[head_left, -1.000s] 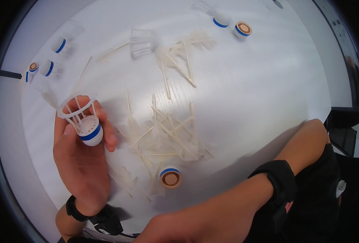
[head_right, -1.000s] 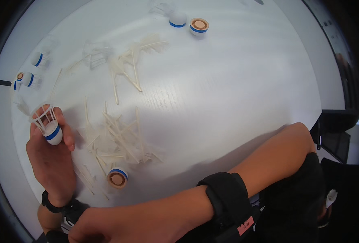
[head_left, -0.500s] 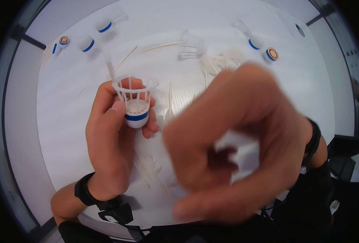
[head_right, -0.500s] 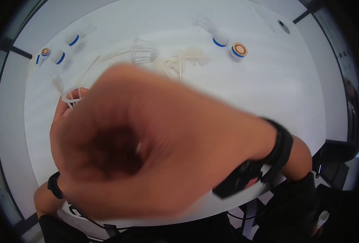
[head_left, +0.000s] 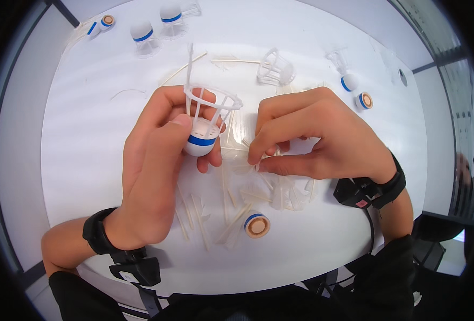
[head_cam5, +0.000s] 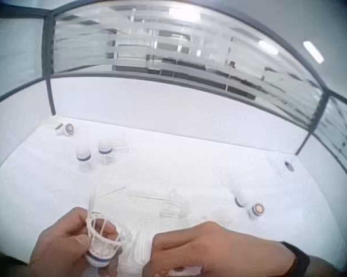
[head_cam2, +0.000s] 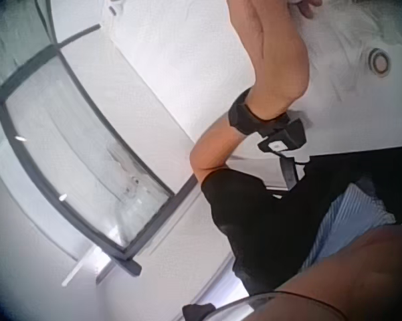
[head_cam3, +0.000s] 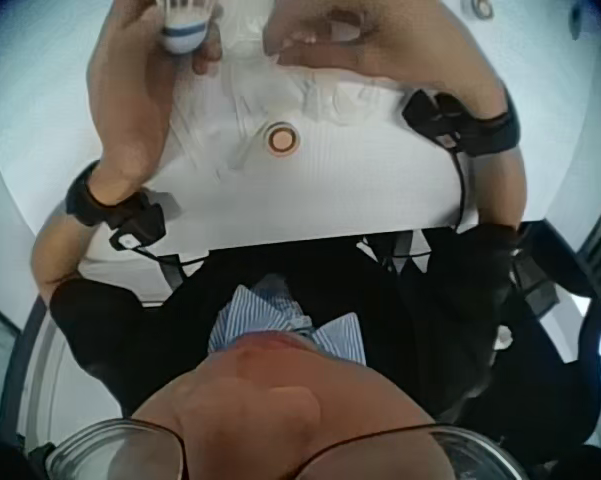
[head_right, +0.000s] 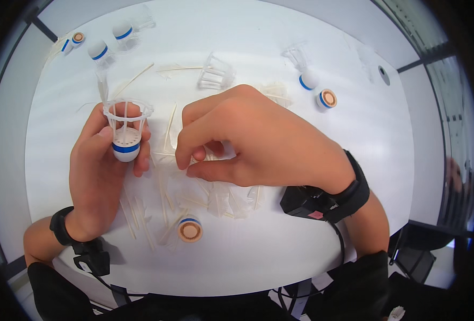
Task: The person inserts feathers individually into the holes of a shuttlecock base to assemble the final product on a white desk.
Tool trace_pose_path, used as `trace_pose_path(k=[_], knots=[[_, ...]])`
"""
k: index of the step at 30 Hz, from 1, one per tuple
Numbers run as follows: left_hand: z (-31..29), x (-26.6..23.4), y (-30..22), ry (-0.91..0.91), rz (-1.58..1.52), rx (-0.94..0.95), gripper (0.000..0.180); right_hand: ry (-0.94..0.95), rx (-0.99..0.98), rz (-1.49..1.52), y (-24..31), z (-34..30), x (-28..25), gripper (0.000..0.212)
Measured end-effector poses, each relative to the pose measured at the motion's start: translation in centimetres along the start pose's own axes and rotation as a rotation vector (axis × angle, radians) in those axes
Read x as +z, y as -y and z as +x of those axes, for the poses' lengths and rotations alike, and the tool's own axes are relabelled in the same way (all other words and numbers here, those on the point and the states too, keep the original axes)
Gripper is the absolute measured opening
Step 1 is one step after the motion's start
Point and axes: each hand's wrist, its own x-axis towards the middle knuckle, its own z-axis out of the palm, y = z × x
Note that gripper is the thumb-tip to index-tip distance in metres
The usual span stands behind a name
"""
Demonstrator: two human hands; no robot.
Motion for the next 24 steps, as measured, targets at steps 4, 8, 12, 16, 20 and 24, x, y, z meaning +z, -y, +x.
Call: trace_pose_path(k=[4, 8, 12, 16, 20, 24], knots=[[0.4, -1.0, -0.3, 0.014, -0.049, 0.033, 0.038, -0.314, -0.067, 0.426, -0.2, 1.5, 1.0, 0.013], [0.6, -1.8, -0.5, 0.067, -0.038, 0.067, 0.037, -0.428, 0.117, 1.022, -0.1, 2.1, 2.4, 0.008], [1.0, -2.1, -0.8, 0.092, 0.019, 0.099, 0.039, -0.453, 0.13, 0.888, -0.5, 2.9, 2.5, 0.012], [0.9, -2.1, -0.8, 0.105, 0.043, 0.093, 0.039, -0.408, 0.128, 0.873, -0.8, 2.9, 2.7, 0.015], [0.8, -2.9, -0.5, 0.152, 0.03, 0.099, 0.043, -0.401, 0.14, 0.888, -0.5, 2.9, 2.6, 0.021], [0.6, -3.2, -0.2, 0.28, 0.073, 0.168, 0.044, -0.4, 0.13, 0.859, -0.5, 2.8, 3.0, 0.022]])
